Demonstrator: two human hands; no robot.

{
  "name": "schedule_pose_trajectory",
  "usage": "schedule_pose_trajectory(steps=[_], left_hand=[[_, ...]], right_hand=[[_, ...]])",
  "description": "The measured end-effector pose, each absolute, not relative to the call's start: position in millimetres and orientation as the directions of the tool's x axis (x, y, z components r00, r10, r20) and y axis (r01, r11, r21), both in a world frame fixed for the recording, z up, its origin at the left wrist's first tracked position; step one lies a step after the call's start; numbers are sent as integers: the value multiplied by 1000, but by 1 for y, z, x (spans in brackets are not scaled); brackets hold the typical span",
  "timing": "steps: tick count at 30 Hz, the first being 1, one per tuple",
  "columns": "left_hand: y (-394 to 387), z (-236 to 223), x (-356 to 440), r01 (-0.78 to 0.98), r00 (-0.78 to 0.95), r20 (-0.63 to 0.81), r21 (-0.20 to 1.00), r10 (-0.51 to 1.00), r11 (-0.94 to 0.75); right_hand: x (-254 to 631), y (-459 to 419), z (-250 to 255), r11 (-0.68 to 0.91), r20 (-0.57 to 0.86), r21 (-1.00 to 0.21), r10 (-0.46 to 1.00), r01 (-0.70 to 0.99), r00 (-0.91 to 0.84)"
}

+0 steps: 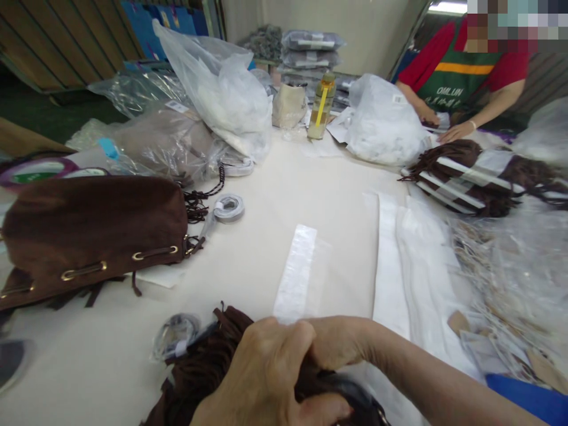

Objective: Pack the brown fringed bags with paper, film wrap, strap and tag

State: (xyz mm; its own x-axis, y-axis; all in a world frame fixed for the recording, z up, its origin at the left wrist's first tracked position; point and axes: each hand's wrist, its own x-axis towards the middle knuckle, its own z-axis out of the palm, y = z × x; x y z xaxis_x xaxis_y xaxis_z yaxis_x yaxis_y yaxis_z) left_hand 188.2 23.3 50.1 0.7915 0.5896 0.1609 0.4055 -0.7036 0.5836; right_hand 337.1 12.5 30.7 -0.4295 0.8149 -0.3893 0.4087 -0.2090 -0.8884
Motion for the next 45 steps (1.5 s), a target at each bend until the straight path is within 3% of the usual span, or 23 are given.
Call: schedule_pose_trajectory(steps=[3, 5, 8, 10, 12, 14, 15, 17, 20, 25, 29, 35, 40, 42, 45], left_hand=[[24, 44, 195, 437, 809, 70, 592, 583, -677], [26, 39, 200, 449, 829, 9, 585, 559, -675], [28, 33, 205, 510, 823, -81, 543, 563, -667], [28, 29, 207, 545, 811, -128, 521, 571, -657], [29, 26, 207, 552, 800, -142, 554, 583, -623], [31, 25, 205, 532, 796, -134, 619, 591, -577], [32, 26, 204, 514, 799, -126, 650, 588, -560], [35, 33, 200, 468, 814, -98, 696, 572, -545], [33, 50, 188, 394, 827, -24, 737, 562, -549], [11, 71, 166, 255, 900, 55, 737, 431, -627], [-5, 71, 158, 285, 938, -20, 609, 345, -740], [-25, 69, 163, 416, 886, -37, 502, 462, -758], [-46, 55, 154, 627, 668, -52, 576, 743, -524], [-55, 50, 149, 625, 650, -31, 591, 759, -511], [-60, 53, 149, 666, 648, -49, 521, 760, -534]], right_hand=[[351, 4, 45, -395, -466, -885, 745, 247, -478], [357, -9, 55, -387, -444, -891, 855, 239, -270], [351, -40, 68, -314, -243, -837, 947, 448, 209], [334, -67, 67, -234, -25, -773, 940, 589, 339], [308, -92, 53, -104, 177, -676, 938, 730, 297], [282, -112, 29, 16, 380, -450, 908, 893, 175], [271, -119, 16, -6, 461, -328, 872, 945, 166], [259, -125, -7, -23, 545, -174, 831, 985, 115], [260, -126, -22, 38, 599, -78, 801, 996, 17], [267, -125, -23, 102, 646, -144, 763, 984, 16], [264, -126, -28, 85, 625, -227, 776, 970, 78], [264, -125, -27, 68, 576, -261, 811, 963, 99], [264, -125, -28, 61, 573, -331, 806, 942, 150], [264, -125, -31, 65, 579, -344, 800, 937, 157], [264, -125, -34, 51, 564, -364, 806, 930, 177]])
